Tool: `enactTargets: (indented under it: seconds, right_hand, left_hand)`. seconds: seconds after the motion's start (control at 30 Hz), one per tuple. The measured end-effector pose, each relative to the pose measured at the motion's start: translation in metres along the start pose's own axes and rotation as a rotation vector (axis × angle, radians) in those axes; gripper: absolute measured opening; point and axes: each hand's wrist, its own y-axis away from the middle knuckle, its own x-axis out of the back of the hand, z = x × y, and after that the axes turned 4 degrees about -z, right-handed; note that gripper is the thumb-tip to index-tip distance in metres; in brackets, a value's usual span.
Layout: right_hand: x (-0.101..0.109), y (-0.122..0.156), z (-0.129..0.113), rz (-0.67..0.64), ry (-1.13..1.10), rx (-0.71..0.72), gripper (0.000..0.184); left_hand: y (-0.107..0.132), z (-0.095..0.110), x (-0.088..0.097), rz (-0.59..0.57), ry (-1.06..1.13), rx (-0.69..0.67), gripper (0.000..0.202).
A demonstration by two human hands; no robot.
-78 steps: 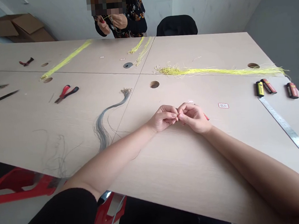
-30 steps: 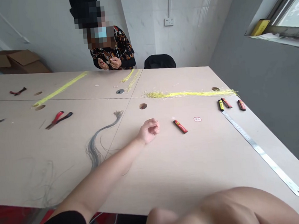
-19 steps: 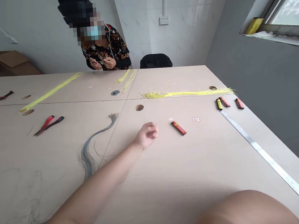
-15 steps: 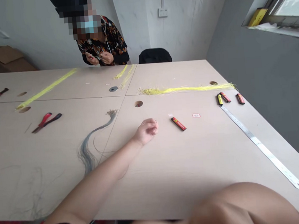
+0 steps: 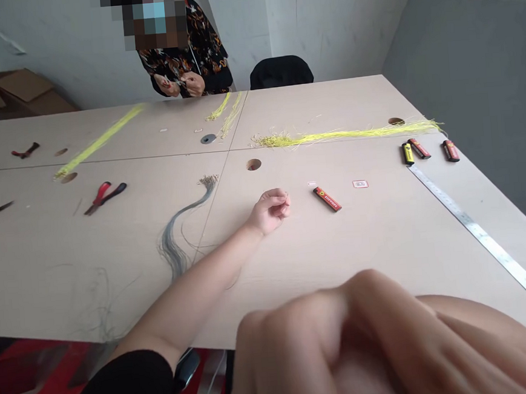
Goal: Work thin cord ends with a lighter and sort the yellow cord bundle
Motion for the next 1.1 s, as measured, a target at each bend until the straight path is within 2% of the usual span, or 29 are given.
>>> enactTargets:
  seconds: [0.07, 0.13, 0.2, 0.27, 0.33, 0.4, 0.43, 0.47, 0.5, 0.57, 0.63, 0.7, 0.77, 0.83, 0.9, 0.97, 1.03, 1.1]
  right_hand:
    - [-0.001, -0.018, 0.003, 0.084, -0.006, 0.015, 0.042]
    - [0.003, -0.034, 0.017, 0.134, -0.009, 0.083, 0.042]
    - [0.019, -0.042, 0.038, 0.160, 0.036, 0.117, 0.045]
    - [0.049, -0.038, 0.058, 0.157, 0.162, 0.100, 0.035]
    - [0.088, -0.024, 0.072, 0.280, 0.374, -0.058, 0.030]
    - [0.124, -0.006, 0.080, 0.591, 0.661, -0.278, 0.033]
    - [0.139, 0.002, 0.083, 0.765, 0.813, -0.433, 0.037]
    - [0.150, 0.008, 0.086, 0.870, 0.941, -0.620, 0.042]
    - [0.157, 0.013, 0.090, 0.860, 1.024, -0.821, 0.046]
    - [0.163, 0.018, 0.098, 0.699, 1.090, -1.121, 0.054]
    - [0.161, 0.019, 0.105, 0.540, 1.143, -1.248, 0.055]
    - [0.156, 0.016, 0.108, 0.488, 1.174, -1.209, 0.048]
    - [0.150, 0.014, 0.108, 0.517, 1.109, -1.066, 0.036]
    - [0.145, 0.012, 0.108, 0.543, 0.893, -0.881, 0.028]
    - [0.140, 0.009, 0.111, 0.563, 0.585, -0.692, 0.025]
    - [0.136, 0.004, 0.119, 0.649, 0.287, -0.521, 0.025]
    - [0.131, -0.003, 0.132, 0.786, 0.075, -0.405, 0.023]
    - [0.127, -0.011, 0.146, 0.850, -0.041, -0.352, 0.024]
  left_hand:
    - [0.000, -0.001, 0.001, 0.000, 0.005, -0.007, 0.020]
    - [0.001, -0.001, 0.001, 0.009, 0.010, -0.009, 0.020]
    - [0.001, 0.000, 0.001, 0.006, 0.004, 0.003, 0.019]
    - [0.001, 0.001, 0.000, -0.003, -0.009, 0.018, 0.020]
    - [0.000, 0.002, 0.000, 0.001, -0.015, 0.014, 0.022]
    - [0.000, 0.002, -0.001, 0.013, -0.010, 0.006, 0.022]
    - [-0.001, 0.002, -0.001, 0.022, -0.004, 0.003, 0.021]
    - [-0.001, 0.002, 0.000, 0.035, 0.003, -0.001, 0.020]
    - [-0.001, 0.002, 0.000, 0.052, 0.010, -0.006, 0.019]
    - [-0.002, 0.001, 0.001, 0.098, 0.016, -0.032, 0.018]
    - [-0.003, 0.000, 0.003, 0.145, 0.012, -0.060, 0.017]
    - [-0.003, -0.002, 0.004, 0.174, -0.005, -0.086, 0.017]
    - [-0.004, -0.003, 0.004, 0.191, -0.048, -0.118, 0.017]
    - [-0.004, -0.004, 0.004, 0.215, -0.118, -0.169, 0.017]
    - [-0.004, -0.005, 0.003, 0.241, -0.195, -0.227, 0.018]
    - [-0.003, -0.007, 0.002, 0.248, -0.246, -0.269, 0.019]
    - [-0.003, -0.008, 0.003, 0.239, -0.266, -0.290, 0.020]
    - [-0.003, -0.008, 0.003, 0.235, -0.276, -0.313, 0.021]
